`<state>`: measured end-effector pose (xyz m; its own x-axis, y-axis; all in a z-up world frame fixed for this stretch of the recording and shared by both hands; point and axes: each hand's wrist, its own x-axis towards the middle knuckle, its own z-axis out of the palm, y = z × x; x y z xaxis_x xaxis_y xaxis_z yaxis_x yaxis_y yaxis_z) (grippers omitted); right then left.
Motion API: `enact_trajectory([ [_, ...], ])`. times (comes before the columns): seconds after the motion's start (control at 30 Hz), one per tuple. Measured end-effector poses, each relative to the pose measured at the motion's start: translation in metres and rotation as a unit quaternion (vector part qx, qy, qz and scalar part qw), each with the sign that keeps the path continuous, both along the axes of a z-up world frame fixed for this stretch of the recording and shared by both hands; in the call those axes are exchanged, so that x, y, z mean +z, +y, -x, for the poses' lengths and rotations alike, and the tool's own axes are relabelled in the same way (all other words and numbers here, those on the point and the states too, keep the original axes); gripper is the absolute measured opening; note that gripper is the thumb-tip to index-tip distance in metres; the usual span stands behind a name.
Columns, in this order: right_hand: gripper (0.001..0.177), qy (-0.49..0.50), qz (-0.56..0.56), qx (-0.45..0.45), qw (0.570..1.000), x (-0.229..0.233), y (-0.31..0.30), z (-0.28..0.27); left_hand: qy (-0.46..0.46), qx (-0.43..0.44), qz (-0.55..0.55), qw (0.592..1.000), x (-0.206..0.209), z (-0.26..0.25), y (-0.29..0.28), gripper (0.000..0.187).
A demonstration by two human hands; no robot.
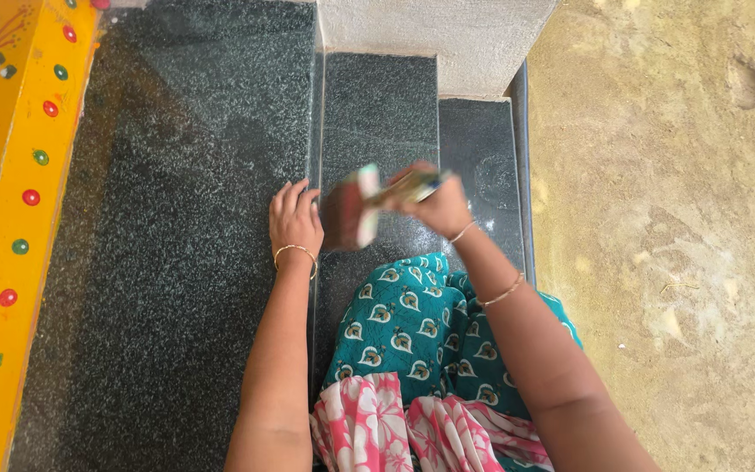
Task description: The person sweeps dust off the steps using a paintbrush.
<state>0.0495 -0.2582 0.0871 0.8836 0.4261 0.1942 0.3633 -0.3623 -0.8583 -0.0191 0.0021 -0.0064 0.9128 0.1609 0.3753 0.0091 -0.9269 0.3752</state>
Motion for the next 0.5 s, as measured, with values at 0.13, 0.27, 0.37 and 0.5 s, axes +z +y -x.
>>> enact_trajectory([
  [0.13, 0.038, -0.013, -0.048, 0.116, 0.992, -0.008, 0.024, 0.026, 0.007, 0.008, 0.000, 1.000, 0.001, 0.000, 0.000, 0.032],
  [0.27, 0.039, 0.012, -0.010, 0.170, 0.985, 0.004, 0.019, 0.016, 0.003, 0.013, -0.014, 1.000, 0.002, 0.000, -0.002, 0.036],
  [0.37, 0.037, 0.010, 0.056, 0.184, 0.981, 0.020, 0.005, 0.007, 0.016, 0.009, 0.000, 1.000, 0.005, 0.000, -0.001, 0.036],
  [0.5, 0.038, 0.021, 0.150, 0.111, 0.982, 0.037, -0.016, 0.002, 0.018, 0.011, 0.003, 1.000, 0.005, 0.001, -0.003, 0.031],
])
